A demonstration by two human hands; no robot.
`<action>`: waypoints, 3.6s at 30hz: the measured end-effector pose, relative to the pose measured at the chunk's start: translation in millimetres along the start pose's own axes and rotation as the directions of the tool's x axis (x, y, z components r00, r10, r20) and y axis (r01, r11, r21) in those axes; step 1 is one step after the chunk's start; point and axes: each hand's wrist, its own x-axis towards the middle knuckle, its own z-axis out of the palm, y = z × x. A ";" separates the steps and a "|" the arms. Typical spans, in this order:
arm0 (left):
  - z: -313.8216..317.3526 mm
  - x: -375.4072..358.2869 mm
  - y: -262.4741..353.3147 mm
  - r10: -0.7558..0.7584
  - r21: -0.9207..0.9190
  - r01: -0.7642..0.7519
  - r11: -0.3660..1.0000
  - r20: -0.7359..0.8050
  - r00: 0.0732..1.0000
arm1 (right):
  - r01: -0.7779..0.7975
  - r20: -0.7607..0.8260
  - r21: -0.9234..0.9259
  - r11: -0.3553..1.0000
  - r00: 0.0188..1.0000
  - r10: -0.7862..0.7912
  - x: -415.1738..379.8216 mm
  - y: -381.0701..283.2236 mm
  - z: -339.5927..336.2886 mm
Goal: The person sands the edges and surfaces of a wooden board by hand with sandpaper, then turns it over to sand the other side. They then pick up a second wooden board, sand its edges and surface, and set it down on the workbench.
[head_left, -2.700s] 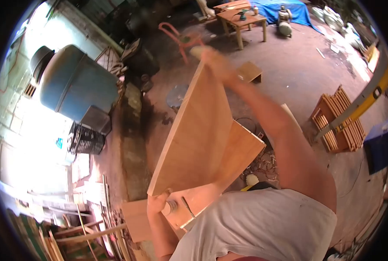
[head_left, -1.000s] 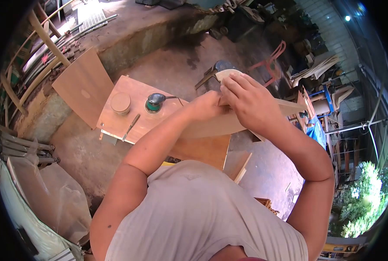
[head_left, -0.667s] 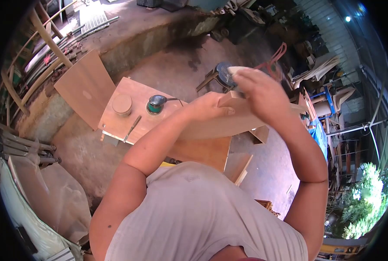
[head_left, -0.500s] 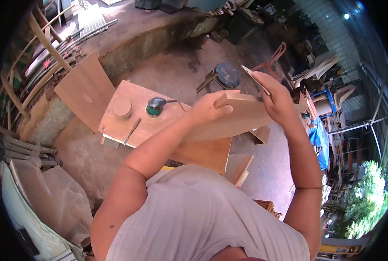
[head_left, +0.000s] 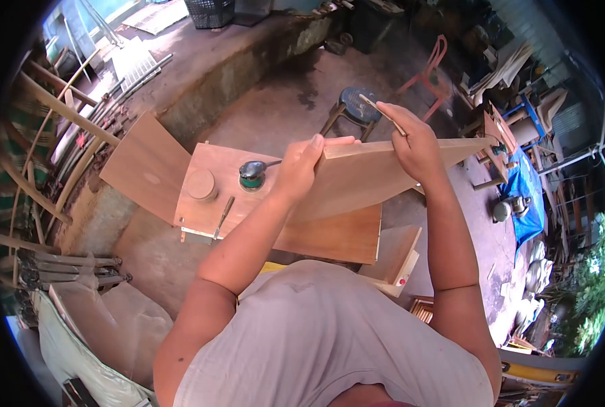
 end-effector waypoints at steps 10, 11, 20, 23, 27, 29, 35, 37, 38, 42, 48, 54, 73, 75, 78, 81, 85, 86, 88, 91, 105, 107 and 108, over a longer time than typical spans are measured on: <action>-5.5 3.9 -3.7 0.028 -0.046 -0.025 0.999 0.070 0.997 | 0.004 -0.026 -0.039 0.999 1.000 -0.005 -5.5 -1.3 0.2; -2.1 -0.2 -5.6 0.089 -0.139 -0.085 0.987 0.021 0.996 | 0.017 -0.031 -0.037 0.999 0.999 -0.018 -5.3 -0.9 0.1; -16.5 -12.0 -19.8 -0.103 0.425 0.039 0.904 0.128 0.986 | 0.170 0.282 0.290 0.942 0.925 -0.253 4.3 -55.8 1.2; -6.1 -10.8 -24.1 0.253 0.291 -0.267 0.919 0.084 0.964 | 0.259 0.388 0.287 0.922 0.849 -0.359 15.5 -66.6 5.4; -6.6 -10.8 -19.7 0.140 0.283 -0.160 0.946 0.090 0.986 | 0.287 0.544 0.178 0.941 0.769 -0.337 34.4 -76.1 -11.9; -2.2 -10.8 -16.4 0.281 0.266 -0.292 0.919 0.078 0.956 | 0.327 0.550 0.148 0.933 0.757 -0.353 35.8 -77.5 -11.3; -7.1 -10.9 -19.8 0.124 0.376 -0.131 0.917 0.044 0.991 | 0.384 0.563 0.101 0.918 0.739 -0.371 41.4 -84.6 -15.7; -3.6 -12.9 -20.2 0.105 0.341 -0.109 0.934 0.030 0.994 | 0.396 0.522 0.080 0.915 0.765 -0.377 34.3 -82.7 -6.9; -4.9 -10.1 -18.3 0.101 0.315 -0.099 0.944 0.011 0.995 | 0.398 0.516 0.079 0.914 0.768 -0.379 31.3 -80.6 -8.7; -12.1 -4.1 -25.1 0.099 0.384 -0.093 0.919 0.002 0.995 | 0.522 0.374 -0.027 0.853 0.797 -0.475 7.7 -75.6 -3.7; -12.4 0.5 -25.6 0.253 0.458 -0.208 0.864 -0.039 0.967 | 0.614 0.257 -0.237 0.753 0.787 -0.561 -10.2 -51.7 15.9; -15.6 -1.4 -40.8 0.193 0.543 -0.153 0.826 -0.017 0.981 | 0.639 0.192 -0.314 0.702 0.767 -0.612 -18.4 -43.5 30.9; -19.4 -0.5 -25.0 0.052 0.502 -0.051 0.863 0.012 0.999 | 0.606 0.109 -0.384 0.697 0.779 -0.617 -23.5 -18.5 13.7; -15.3 1.3 -25.6 0.082 0.506 -0.087 0.858 0.032 0.996 | 0.588 0.092 -0.293 0.754 0.802 -0.590 -15.7 -50.9 27.9; -11.5 1.2 -26.3 0.271 0.477 -0.214 0.852 -0.052 0.961 | 0.507 0.051 -0.104 0.856 0.862 -0.505 -12.5 -61.8 33.5; -21.8 -5.4 -32.0 -0.041 0.527 0.035 0.849 -0.001 0.999 | 0.359 0.068 -0.057 0.932 0.932 -0.355 -17.9 -18.2 14.1; -15.8 -8.9 -31.3 -0.041 0.505 0.044 0.862 -0.017 0.999 | 0.154 0.136 -0.124 0.980 0.981 -0.137 -31.4 17.6 -10.9; -13.7 -10.3 -30.5 -0.009 0.522 0.016 0.853 -0.016 1.000 | 0.236 0.086 -0.059 0.970 0.969 -0.230 -29.9 1.8 2.2; -13.8 -10.8 -40.3 0.195 0.508 -0.169 0.844 0.003 0.981 | 0.409 -0.033 -0.036 0.912 0.911 -0.411 -19.1 -48.7 38.2; -24.2 -8.5 -43.0 0.321 0.597 -0.287 0.749 0.052 0.946 | 0.350 -0.005 0.007 0.937 0.937 -0.350 -15.9 -73.2 55.0; 0.7 -24.6 -13.8 -0.058 0.580 0.108 0.807 -0.105 0.993 | 0.304 -0.332 -0.115 0.946 0.886 -0.325 -59.8 19.3 29.8; -12.7 -22.6 -25.3 0.007 0.599 0.005 0.801 -0.017 1.000 | 0.289 -0.361 -0.188 0.939 0.868 -0.340 -64.1 7.4 18.7; -14.2 -21.8 -28.1 0.071 0.603 -0.078 0.794 0.035 0.997 | 0.288 -0.328 -0.211 0.934 0.879 -0.345 -67.5 26.0 10.1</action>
